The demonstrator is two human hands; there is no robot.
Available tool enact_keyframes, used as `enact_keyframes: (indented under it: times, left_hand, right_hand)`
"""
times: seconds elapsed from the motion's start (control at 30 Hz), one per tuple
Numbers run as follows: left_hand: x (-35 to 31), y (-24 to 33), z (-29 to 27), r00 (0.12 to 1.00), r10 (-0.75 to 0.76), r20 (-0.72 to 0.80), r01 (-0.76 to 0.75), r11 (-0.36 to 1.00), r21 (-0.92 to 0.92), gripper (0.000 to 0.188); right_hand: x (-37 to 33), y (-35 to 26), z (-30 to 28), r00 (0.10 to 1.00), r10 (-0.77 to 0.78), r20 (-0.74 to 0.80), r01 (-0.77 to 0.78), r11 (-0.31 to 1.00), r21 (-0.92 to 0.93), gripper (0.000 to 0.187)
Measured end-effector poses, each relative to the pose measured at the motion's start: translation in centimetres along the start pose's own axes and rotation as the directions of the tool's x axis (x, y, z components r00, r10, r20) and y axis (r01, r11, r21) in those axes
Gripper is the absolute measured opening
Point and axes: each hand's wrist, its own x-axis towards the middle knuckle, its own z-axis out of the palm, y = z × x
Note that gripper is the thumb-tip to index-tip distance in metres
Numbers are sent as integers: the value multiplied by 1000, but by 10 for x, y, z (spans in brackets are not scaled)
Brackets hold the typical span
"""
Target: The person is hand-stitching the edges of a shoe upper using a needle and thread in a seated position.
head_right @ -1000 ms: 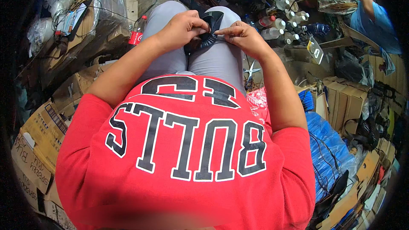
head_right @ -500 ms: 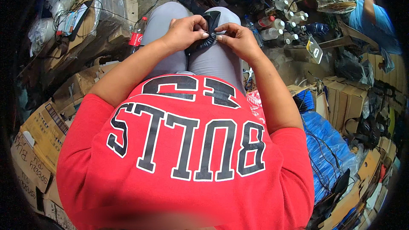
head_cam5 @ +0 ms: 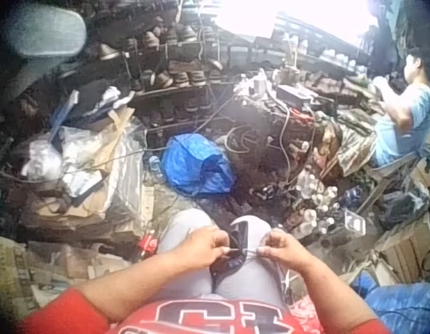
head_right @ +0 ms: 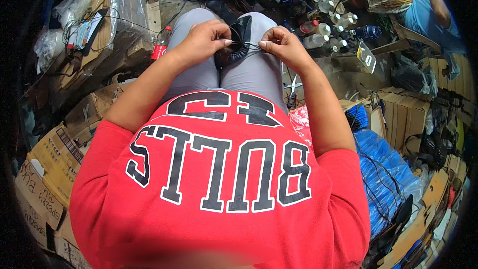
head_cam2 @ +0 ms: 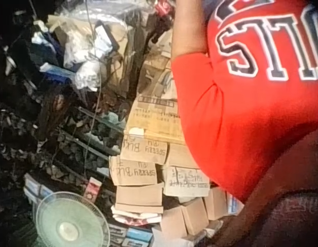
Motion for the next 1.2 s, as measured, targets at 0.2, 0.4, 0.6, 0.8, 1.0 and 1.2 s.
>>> enact_keyframes:
  times: [0.2,0.4,0.6,0.8,1.0,1.2]
  left_hand:
    - [9,16,4,993,-4,121,1,1000,21,10]
    - [10,12,1,981,105,162,-128,982,137,10]
    - [19,16,4,961,191,199,-229,956,185,9]
    - [12,6,3,973,151,172,-172,979,110,8]
    - [9,5,-4,962,201,187,-221,971,94,7]
    - [-35,-37,-64,983,-78,169,11,932,362,8]
  right_hand:
    - [-10,3,-3,994,-101,46,106,986,-127,17]
    - [-23,-25,-34,997,-66,-26,68,997,47,15]
    - [9,-4,-46,910,-347,-228,93,706,-702,12]
    - [-9,-64,6,892,-308,330,402,212,-891,8]
    - [-3,-56,15,905,-203,375,410,169,-896,7]
    - [-15,-9,-42,951,-234,202,246,177,-953,7]
